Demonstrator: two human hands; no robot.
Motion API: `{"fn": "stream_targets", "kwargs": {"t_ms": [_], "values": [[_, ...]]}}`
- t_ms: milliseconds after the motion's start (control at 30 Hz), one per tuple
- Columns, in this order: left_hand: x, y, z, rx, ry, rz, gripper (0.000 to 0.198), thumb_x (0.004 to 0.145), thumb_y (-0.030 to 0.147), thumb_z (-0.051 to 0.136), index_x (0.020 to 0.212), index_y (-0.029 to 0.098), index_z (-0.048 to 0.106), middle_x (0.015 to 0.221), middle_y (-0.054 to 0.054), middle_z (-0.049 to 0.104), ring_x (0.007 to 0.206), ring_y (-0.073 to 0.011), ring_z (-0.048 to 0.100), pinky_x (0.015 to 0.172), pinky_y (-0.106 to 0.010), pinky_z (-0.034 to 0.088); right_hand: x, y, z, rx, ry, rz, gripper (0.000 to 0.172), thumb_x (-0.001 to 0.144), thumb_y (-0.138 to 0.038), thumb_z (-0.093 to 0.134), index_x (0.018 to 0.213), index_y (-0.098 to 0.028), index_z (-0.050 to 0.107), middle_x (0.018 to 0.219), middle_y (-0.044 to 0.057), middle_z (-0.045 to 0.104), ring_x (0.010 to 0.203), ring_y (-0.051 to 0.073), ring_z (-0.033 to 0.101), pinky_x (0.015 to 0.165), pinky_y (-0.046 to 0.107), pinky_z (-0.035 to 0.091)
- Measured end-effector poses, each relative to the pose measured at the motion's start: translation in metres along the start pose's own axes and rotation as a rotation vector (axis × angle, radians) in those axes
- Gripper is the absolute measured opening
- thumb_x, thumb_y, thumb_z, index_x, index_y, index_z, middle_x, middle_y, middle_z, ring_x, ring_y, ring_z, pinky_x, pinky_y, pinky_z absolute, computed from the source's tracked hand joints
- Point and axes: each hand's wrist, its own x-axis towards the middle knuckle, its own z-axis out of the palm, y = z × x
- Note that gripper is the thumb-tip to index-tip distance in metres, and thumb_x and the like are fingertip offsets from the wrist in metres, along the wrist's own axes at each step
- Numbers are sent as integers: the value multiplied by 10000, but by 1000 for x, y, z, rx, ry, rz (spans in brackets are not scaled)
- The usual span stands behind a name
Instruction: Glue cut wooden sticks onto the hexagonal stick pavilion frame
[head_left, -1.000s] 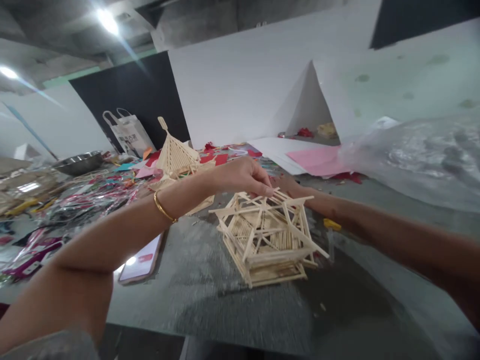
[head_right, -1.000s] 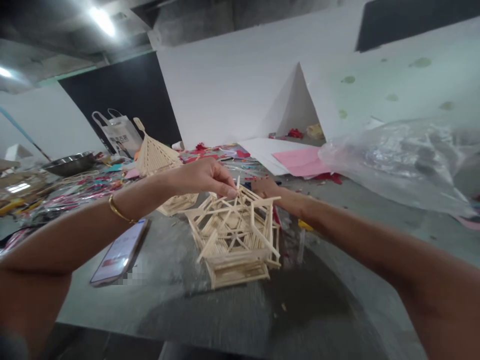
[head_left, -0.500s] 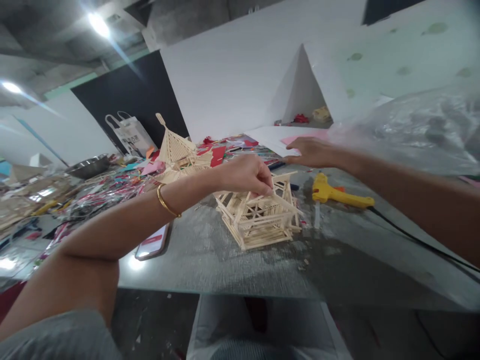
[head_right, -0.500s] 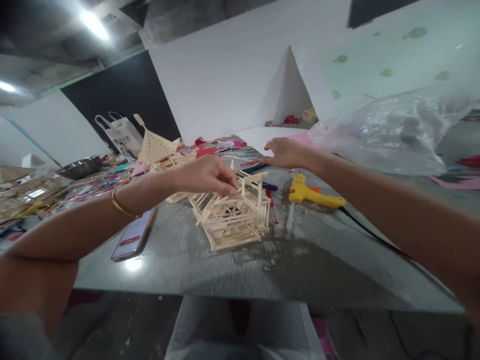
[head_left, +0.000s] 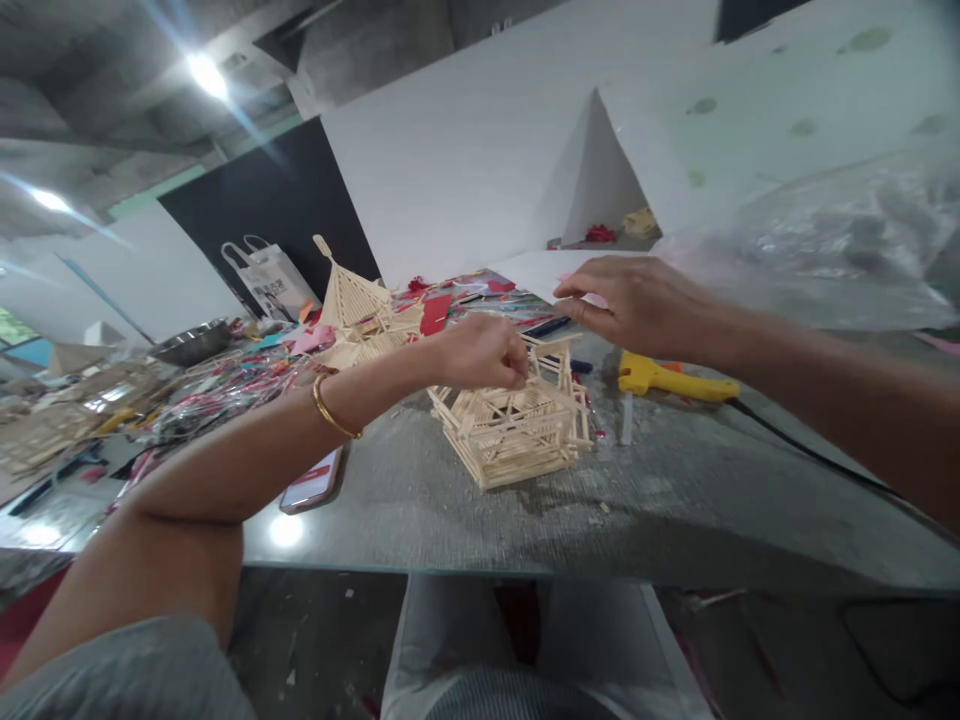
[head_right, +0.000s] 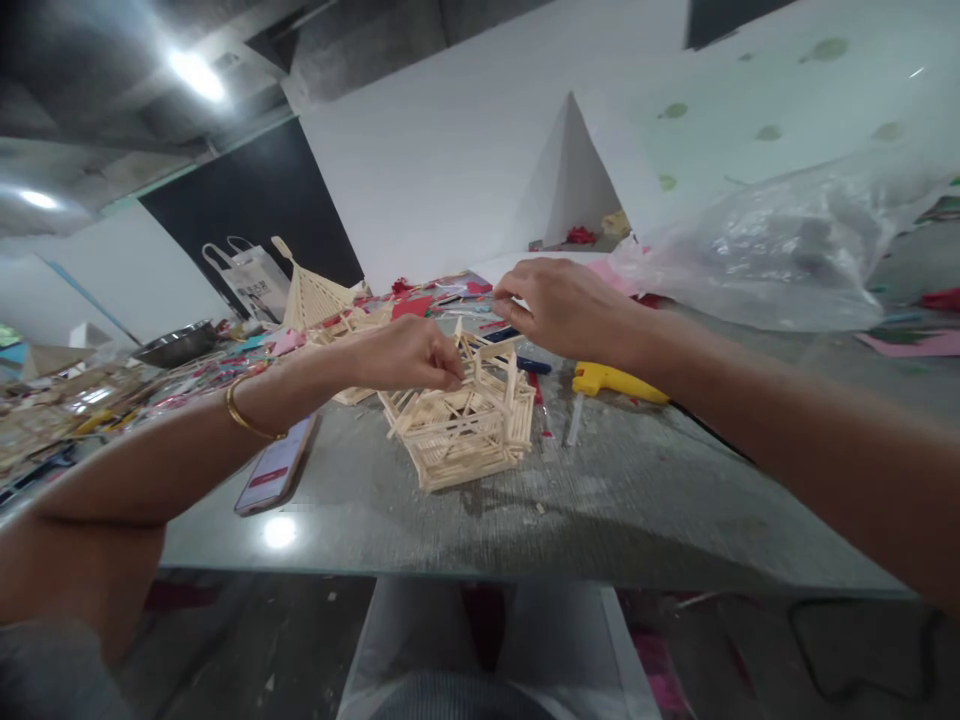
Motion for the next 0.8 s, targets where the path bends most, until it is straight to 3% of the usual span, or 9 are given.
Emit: {"fn": "stream_targets", "kwargs": {"t_ms": [333,500,800], "values": [[0,-1,1,50,26,22,189,686,169,563,777,167,728,682,-9,700,601,-96,566,622,-228,361,-9,-24,-11,38,39,-30,286,914,-317,391,942,-171,634,904,63,637,872,189,572,762,317,423],[0,-1,1,48,24,30,190,677,162,569,774,168,733,672,-15,693,583,-100,551,616,-235,351,-17,-40,-16,103,-5,-68,275,905,-326,394,894,-203,640,883,61,631,866,204,560,751,327,422],[-5,4,3,143,42,58,153,706,162,556,673,164,705,569,-22,628,521,-103,472,561,-262,282,-24,-64,-9,73,-8,-197,207,880,-268,445,841,-174,626,857,79,603,863,216,543,803,351,414]]}}
